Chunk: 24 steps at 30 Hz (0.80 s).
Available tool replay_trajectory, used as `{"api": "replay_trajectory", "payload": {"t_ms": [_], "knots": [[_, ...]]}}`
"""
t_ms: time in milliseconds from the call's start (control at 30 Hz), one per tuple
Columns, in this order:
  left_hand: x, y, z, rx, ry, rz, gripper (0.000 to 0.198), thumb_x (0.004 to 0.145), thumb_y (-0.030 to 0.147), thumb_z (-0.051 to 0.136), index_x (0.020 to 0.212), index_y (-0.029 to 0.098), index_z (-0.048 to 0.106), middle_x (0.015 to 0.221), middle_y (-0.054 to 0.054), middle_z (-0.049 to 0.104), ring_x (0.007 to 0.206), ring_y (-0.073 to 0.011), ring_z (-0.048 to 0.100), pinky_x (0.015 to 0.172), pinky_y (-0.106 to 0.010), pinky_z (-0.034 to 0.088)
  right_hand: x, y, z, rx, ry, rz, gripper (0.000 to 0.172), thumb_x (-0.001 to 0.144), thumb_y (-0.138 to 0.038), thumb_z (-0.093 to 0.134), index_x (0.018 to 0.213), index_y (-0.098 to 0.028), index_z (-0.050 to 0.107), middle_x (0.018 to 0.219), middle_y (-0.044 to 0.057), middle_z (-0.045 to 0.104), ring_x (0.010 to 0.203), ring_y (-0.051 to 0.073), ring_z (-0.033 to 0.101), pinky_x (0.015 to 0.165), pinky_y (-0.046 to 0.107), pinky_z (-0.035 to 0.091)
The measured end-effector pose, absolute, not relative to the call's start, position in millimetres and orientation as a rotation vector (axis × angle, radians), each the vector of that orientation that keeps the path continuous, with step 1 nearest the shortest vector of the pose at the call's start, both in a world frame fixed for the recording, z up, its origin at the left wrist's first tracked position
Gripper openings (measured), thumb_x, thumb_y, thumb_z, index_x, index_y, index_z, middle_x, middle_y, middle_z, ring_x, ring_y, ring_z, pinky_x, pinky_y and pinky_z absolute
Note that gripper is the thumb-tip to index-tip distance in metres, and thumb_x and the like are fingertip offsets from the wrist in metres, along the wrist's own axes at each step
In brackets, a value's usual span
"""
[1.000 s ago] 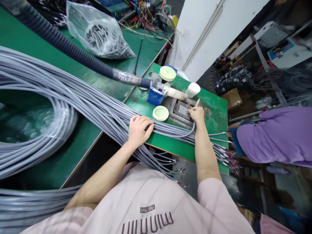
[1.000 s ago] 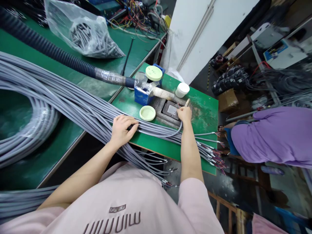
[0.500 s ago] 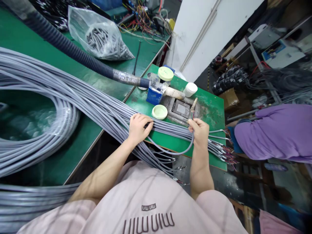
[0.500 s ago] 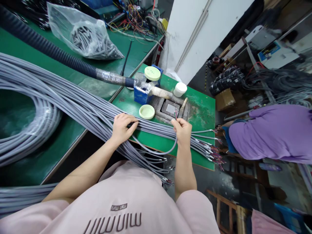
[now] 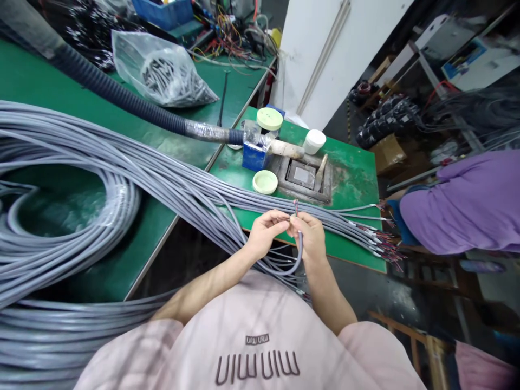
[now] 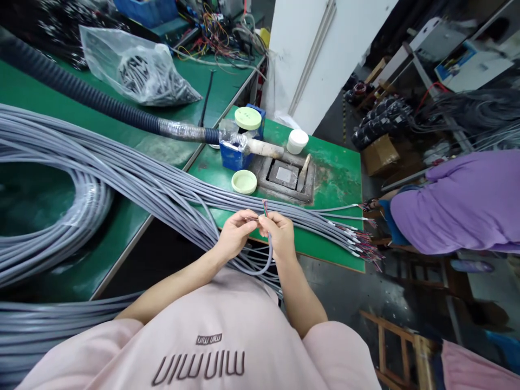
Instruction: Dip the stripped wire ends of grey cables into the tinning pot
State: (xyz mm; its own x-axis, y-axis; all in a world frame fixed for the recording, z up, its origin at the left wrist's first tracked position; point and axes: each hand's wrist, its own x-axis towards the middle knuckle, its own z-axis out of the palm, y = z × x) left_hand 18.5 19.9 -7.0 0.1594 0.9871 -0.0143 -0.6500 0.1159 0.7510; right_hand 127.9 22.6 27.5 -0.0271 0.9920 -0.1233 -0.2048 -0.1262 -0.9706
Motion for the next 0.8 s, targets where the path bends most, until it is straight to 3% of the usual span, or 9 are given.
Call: {"api": "replay_trajectory", "payload": {"t_ms": [133,300,400,500,633,800], "knots": [[19,20,-3,0.602,0.598,1.312,0.031,0.062,0.043,0.082,0.072,0.019,0.065,0.064,0.002,0.061,0.057,-0.0126,0.058,0.060,-0.030,0.050,128,20,27,-1.149,-1.059,1.396,0.031,0.072,-0.036,0.069,0.052,-0.020,0.051,0.044,-0.006,0.043,0.044,0.008,0.038,0.047,0.024,0.033],[7,22,4,0.480,0.579,1.266,0.027,0.067,0.041,0.079,0.074,0.020,0.064,0.072,0.002,0.062,0.062,-0.0112,0.056,0.058,-0.028,0.049,133,9,27,-1.244,-1.373,1.303,0.022,0.080,-0.038,0.062,0.067,-0.021,0.066,0.049,-0.004,0.050,0.045,0.010,0.043,0.049,0.024,0.036],[5,21,2,0.471,0.579,1.184,0.023,0.072,0.043,0.071,0.077,0.021,0.065,0.085,-0.003,0.067,0.076,-0.0175,0.062,0.066,-0.034,0.051,134,0,27,-1.232,-1.540,1.216,0.029,0.084,-0.038,0.056,0.061,-0.023,0.064,0.046,-0.004,0.048,0.044,0.011,0.042,0.048,0.026,0.035],[10,19,-3,0.478,0.509,1.028,0.029,0.071,0.049,0.066,0.075,0.021,0.067,0.091,-0.007,0.069,0.076,-0.0236,0.064,0.060,-0.037,0.049,132,-3,28,-1.219,-1.634,1.165,0.033,0.083,-0.038,0.057,0.054,-0.022,0.059,0.044,-0.004,0.045,0.042,0.010,0.038,0.046,0.025,0.033],[15,14,-5,0.437,0.430,0.977,0.038,0.067,0.056,0.070,0.082,0.021,0.071,0.093,-0.008,0.069,0.063,-0.0178,0.060,0.054,-0.032,0.046,130,-2,28,-1.240,-1.626,1.094,0.030,0.084,-0.039,0.056,0.060,-0.021,0.061,0.044,-0.005,0.043,0.042,0.010,0.037,0.045,0.024,0.032],[11,10,-4,0.520,0.442,1.030,0.041,0.065,0.050,0.078,0.087,0.016,0.073,0.077,-0.007,0.067,0.060,-0.0131,0.056,0.062,-0.028,0.045,133,1,29,-1.270,-1.708,0.981,0.039,0.087,-0.037,0.052,0.051,-0.021,0.052,0.046,-0.004,0.046,0.044,0.011,0.042,0.046,0.025,0.035]]}}
